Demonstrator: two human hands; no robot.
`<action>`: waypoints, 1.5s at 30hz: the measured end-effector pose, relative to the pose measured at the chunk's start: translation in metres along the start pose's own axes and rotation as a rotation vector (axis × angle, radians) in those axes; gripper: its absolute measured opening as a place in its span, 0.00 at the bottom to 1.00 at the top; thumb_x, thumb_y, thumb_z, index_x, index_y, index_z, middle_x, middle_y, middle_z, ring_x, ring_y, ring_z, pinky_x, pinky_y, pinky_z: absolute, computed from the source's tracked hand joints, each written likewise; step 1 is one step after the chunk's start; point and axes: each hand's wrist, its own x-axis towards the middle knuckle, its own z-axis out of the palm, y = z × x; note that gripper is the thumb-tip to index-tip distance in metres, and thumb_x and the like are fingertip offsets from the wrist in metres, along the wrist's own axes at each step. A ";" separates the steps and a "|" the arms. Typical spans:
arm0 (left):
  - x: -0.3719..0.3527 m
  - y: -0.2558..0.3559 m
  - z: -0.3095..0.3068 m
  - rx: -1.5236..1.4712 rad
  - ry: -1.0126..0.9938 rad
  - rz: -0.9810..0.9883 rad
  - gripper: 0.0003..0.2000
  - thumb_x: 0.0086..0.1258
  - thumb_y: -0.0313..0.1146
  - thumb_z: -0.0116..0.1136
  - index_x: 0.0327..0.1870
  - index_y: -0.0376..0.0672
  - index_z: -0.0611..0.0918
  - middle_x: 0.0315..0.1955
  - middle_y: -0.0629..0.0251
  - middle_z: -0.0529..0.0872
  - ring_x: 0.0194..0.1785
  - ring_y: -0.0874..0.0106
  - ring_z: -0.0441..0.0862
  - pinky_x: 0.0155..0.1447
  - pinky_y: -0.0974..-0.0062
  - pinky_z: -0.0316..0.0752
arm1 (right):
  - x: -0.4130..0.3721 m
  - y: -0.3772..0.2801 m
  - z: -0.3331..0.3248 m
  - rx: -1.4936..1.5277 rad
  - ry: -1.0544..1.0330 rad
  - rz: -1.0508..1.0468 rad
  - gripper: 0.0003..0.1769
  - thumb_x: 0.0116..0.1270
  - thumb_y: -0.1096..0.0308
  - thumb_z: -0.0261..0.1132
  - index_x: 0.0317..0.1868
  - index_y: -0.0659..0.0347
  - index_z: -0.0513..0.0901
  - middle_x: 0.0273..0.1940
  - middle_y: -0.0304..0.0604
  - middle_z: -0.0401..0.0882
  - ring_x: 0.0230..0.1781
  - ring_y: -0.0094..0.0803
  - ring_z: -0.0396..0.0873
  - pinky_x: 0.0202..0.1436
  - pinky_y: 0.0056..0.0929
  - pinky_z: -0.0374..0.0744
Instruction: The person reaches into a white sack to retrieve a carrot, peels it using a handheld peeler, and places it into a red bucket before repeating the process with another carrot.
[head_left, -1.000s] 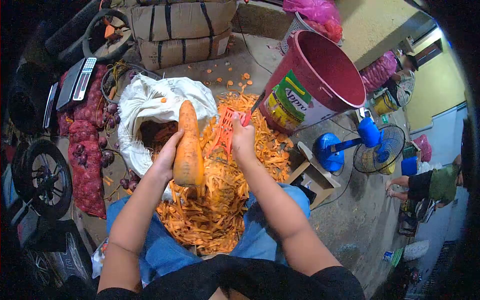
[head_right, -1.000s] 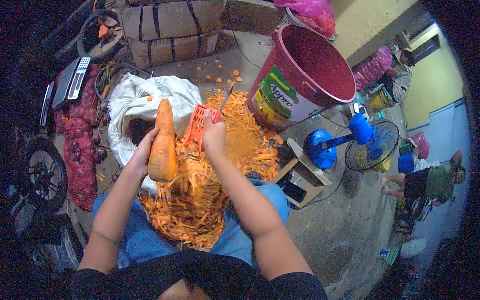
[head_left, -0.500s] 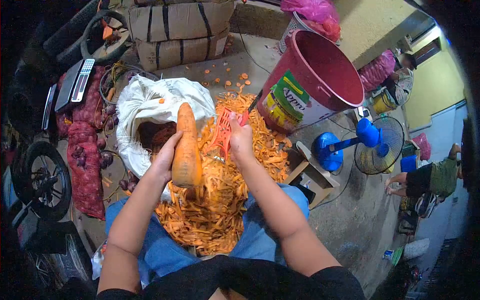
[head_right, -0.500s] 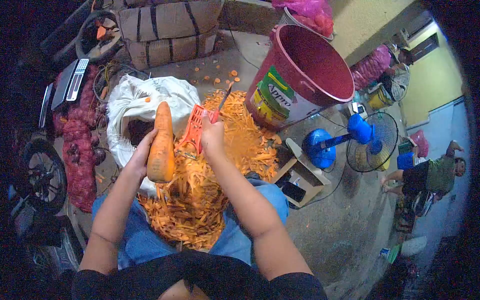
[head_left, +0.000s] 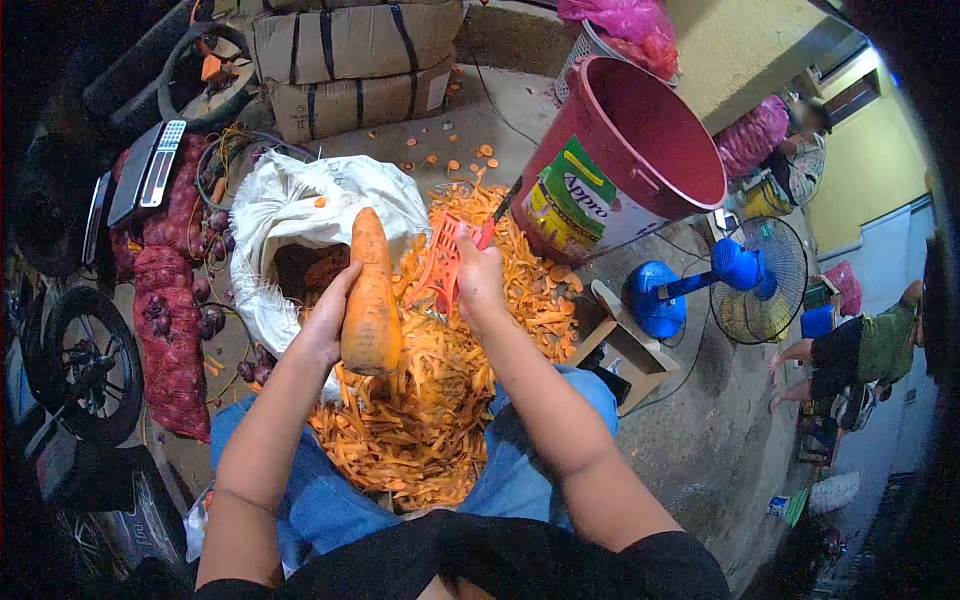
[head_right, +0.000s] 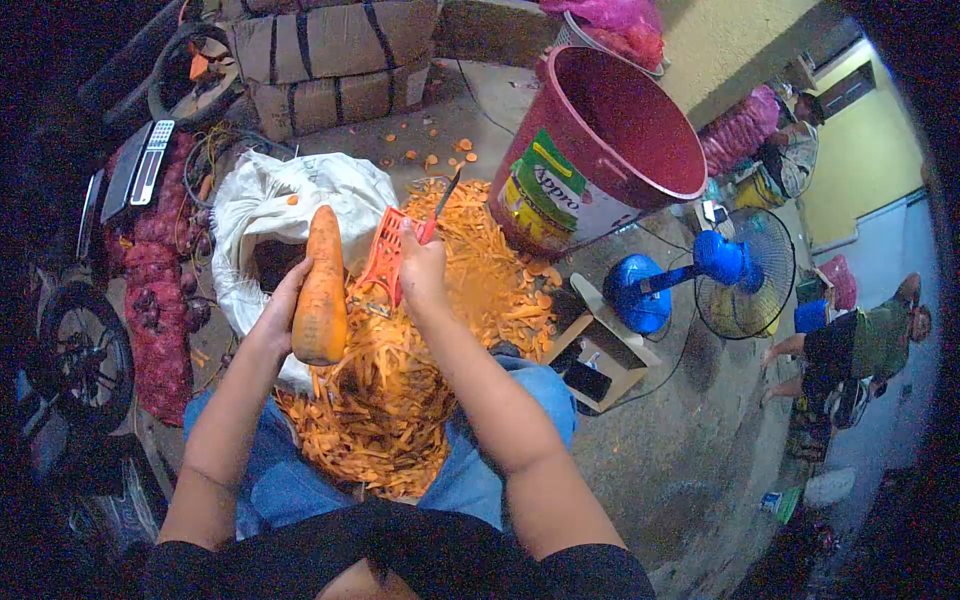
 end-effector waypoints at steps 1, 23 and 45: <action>0.001 0.000 -0.001 -0.005 0.018 0.003 0.18 0.60 0.46 0.43 0.41 0.39 0.70 0.28 0.60 0.76 0.30 0.68 0.75 0.36 0.70 0.73 | 0.000 0.000 -0.001 -0.041 -0.012 0.022 0.11 0.61 0.64 0.50 0.31 0.64 0.71 0.27 0.35 0.70 0.26 0.19 0.67 0.30 0.21 0.69; -0.004 0.001 0.013 -0.004 0.088 0.008 0.19 0.61 0.46 0.38 0.41 0.38 0.70 0.28 0.59 0.77 0.30 0.69 0.76 0.36 0.71 0.73 | -0.002 0.002 0.003 -0.154 0.031 -0.001 0.13 0.58 0.59 0.55 0.25 0.61 0.69 0.22 0.31 0.65 0.23 0.18 0.61 0.27 0.21 0.64; -0.004 0.001 0.008 0.016 0.054 0.014 0.18 0.61 0.45 0.40 0.40 0.38 0.70 0.27 0.59 0.76 0.29 0.69 0.75 0.35 0.72 0.73 | -0.007 -0.009 0.004 -0.057 0.020 0.071 0.11 0.58 0.63 0.54 0.27 0.64 0.72 0.24 0.32 0.68 0.24 0.18 0.62 0.28 0.20 0.64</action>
